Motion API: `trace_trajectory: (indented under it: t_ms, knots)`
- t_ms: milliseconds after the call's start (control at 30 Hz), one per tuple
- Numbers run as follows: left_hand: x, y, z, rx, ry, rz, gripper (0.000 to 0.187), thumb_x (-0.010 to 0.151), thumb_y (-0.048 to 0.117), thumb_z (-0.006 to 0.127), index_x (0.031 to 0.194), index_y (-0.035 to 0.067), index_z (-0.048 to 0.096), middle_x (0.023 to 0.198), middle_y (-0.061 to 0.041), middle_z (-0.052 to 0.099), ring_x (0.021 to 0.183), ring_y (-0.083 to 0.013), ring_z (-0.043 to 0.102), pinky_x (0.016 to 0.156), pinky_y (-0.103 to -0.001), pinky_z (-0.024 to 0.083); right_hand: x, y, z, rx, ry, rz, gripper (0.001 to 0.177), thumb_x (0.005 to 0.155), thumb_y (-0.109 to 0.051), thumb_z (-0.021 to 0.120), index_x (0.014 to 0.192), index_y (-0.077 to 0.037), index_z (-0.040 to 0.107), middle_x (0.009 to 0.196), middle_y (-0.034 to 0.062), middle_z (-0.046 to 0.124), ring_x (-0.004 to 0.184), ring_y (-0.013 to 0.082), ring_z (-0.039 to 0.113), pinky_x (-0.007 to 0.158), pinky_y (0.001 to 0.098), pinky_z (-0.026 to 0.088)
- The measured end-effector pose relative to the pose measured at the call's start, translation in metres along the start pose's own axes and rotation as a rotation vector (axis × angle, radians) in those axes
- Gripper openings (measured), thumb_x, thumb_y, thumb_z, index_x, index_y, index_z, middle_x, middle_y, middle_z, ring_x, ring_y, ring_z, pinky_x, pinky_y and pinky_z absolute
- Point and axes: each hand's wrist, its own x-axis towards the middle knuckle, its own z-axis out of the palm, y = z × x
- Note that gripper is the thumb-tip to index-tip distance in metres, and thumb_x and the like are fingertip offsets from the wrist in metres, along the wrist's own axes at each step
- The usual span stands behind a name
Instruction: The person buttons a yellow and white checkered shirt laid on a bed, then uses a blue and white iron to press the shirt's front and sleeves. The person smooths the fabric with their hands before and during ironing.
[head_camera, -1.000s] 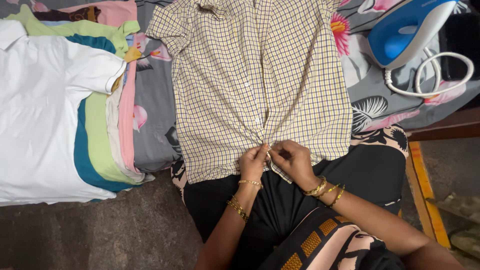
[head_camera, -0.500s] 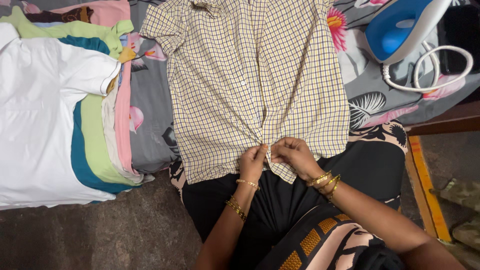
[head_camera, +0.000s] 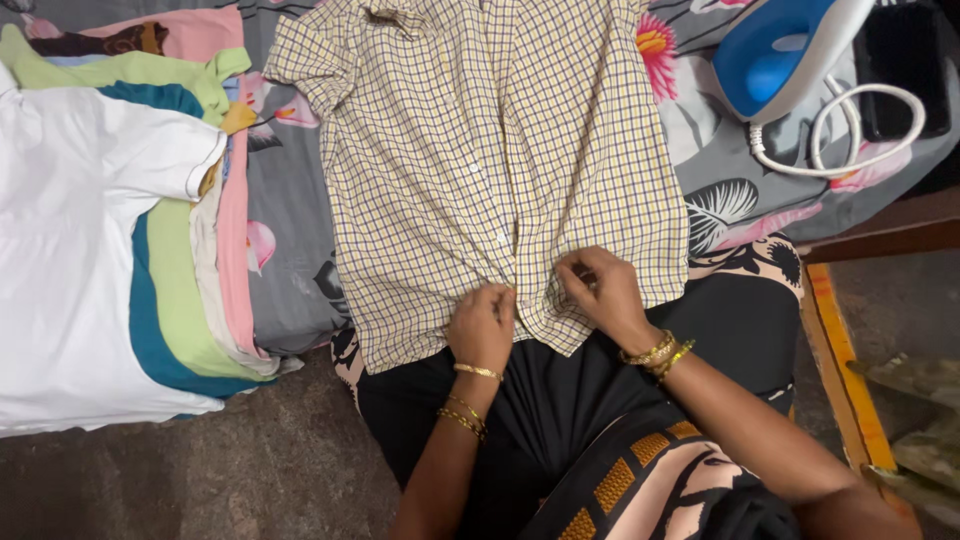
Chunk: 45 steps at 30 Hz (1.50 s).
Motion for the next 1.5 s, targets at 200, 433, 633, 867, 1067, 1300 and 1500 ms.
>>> trace_trajectory:
  t_ms: [200, 433, 633, 867, 1067, 1300, 1500]
  knots:
    - [0.041, 0.007, 0.0, 0.079, 0.174, 0.198, 0.014, 0.1, 0.021, 0.065, 0.104, 0.009, 0.07, 0.106, -0.008, 0.07, 0.099, -0.0268, 0.067, 0.088, -0.041, 0.054, 0.028, -0.02, 0.02, -0.096, 0.018, -0.063, 0.03, 0.087, -0.025, 0.079, 0.096, 0.001, 0.069, 0.088, 0.0133, 0.069, 0.072, 0.0239, 0.069, 0.063, 0.0355, 0.057]
    - [0.068, 0.012, 0.01, 0.225, 0.149, 0.275, 0.027, 0.091, 0.013, 0.064, 0.116, 0.007, 0.072, 0.114, -0.009, 0.07, 0.109, -0.0328, 0.063, 0.095, -0.043, 0.051, 0.051, -0.015, 0.051, -0.312, 0.122, -0.177, 0.051, 0.076, -0.031, 0.083, 0.104, 0.005, 0.059, 0.101, 0.0248, 0.059, 0.091, 0.0409, 0.06, 0.072, 0.0472, 0.055]
    - [0.063, 0.015, 0.012, 0.154, 0.164, 0.246, 0.013, 0.094, 0.015, 0.072, 0.104, 0.006, 0.073, 0.107, -0.007, 0.07, 0.103, -0.0296, 0.063, 0.092, -0.041, 0.051, 0.049, -0.008, 0.06, -0.316, 0.16, -0.104, 0.031, 0.083, -0.019, 0.075, 0.1, 0.003, 0.062, 0.098, 0.0214, 0.06, 0.088, 0.0373, 0.062, 0.068, 0.0441, 0.056]
    - [0.064, 0.018, 0.007, 0.103, 0.148, 0.155, 0.01, 0.093, 0.019, 0.074, 0.095, 0.009, 0.076, 0.096, -0.005, 0.074, 0.091, -0.0278, 0.066, 0.083, -0.039, 0.053, 0.05, -0.005, 0.052, -0.193, 0.155, -0.037, 0.017, 0.087, -0.019, 0.074, 0.09, -0.003, 0.07, 0.089, 0.013, 0.066, 0.087, 0.0331, 0.064, 0.074, 0.0448, 0.055]
    - [0.064, -0.003, 0.018, -0.032, 0.118, 0.168, 0.007, 0.093, 0.012, 0.073, 0.097, 0.008, 0.077, 0.098, -0.009, 0.076, 0.093, -0.0284, 0.069, 0.085, -0.04, 0.053, 0.047, -0.01, 0.053, -0.27, 0.087, -0.034, 0.044, 0.074, -0.028, 0.081, 0.103, 0.001, 0.064, 0.104, 0.0195, 0.063, 0.102, 0.0392, 0.059, 0.078, 0.0478, 0.054]
    - [0.065, -0.007, 0.016, -0.246, 0.064, 0.085, 0.009, 0.098, 0.009, 0.074, 0.102, 0.002, 0.075, 0.099, -0.012, 0.076, 0.081, -0.0231, 0.073, 0.07, -0.032, 0.057, 0.048, -0.01, 0.074, -0.35, 0.12, -0.016, 0.03, 0.079, -0.013, 0.071, 0.101, 0.004, 0.061, 0.105, 0.0214, 0.061, 0.099, 0.0377, 0.058, 0.072, 0.0452, 0.055]
    - [0.065, -0.002, 0.012, -0.333, -0.008, 0.007, 0.012, 0.101, 0.008, 0.07, 0.106, -0.002, 0.074, 0.103, -0.012, 0.078, 0.084, -0.0177, 0.074, 0.07, -0.029, 0.058, 0.044, -0.004, 0.072, -0.285, 0.147, -0.04, 0.017, 0.08, -0.012, 0.068, 0.093, -0.002, 0.065, 0.099, 0.014, 0.061, 0.094, 0.0334, 0.06, 0.072, 0.0439, 0.055]
